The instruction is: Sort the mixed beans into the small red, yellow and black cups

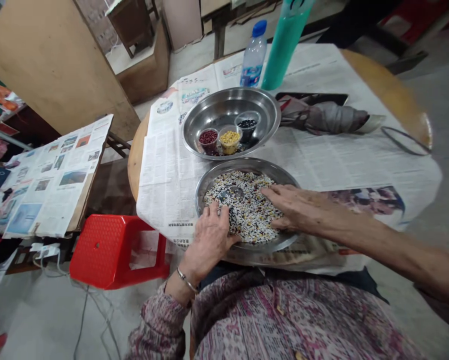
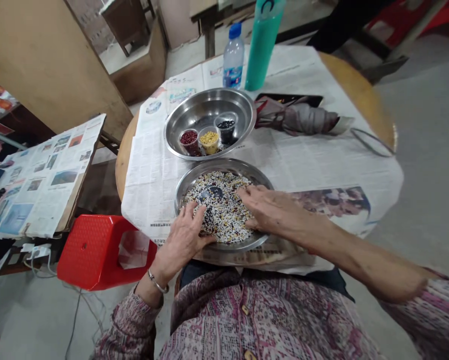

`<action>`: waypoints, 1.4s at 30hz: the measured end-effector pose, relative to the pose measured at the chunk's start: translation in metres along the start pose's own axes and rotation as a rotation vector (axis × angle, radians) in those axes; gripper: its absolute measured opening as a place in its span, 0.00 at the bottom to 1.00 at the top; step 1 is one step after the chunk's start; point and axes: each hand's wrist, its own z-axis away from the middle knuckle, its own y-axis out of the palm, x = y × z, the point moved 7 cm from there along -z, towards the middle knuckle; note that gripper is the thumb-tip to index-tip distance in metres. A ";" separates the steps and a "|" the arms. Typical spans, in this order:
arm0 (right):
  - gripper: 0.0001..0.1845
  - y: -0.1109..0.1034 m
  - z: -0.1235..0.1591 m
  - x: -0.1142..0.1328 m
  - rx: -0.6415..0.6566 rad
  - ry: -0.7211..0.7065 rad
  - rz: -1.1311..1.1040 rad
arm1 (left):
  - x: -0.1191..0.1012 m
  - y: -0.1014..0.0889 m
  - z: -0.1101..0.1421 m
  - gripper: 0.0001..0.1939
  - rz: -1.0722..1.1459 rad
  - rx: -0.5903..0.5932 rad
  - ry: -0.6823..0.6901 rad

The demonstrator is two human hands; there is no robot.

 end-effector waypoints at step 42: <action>0.07 -0.008 -0.046 0.017 0.018 0.146 -0.356 | -0.001 0.006 -0.053 0.14 0.278 0.051 0.011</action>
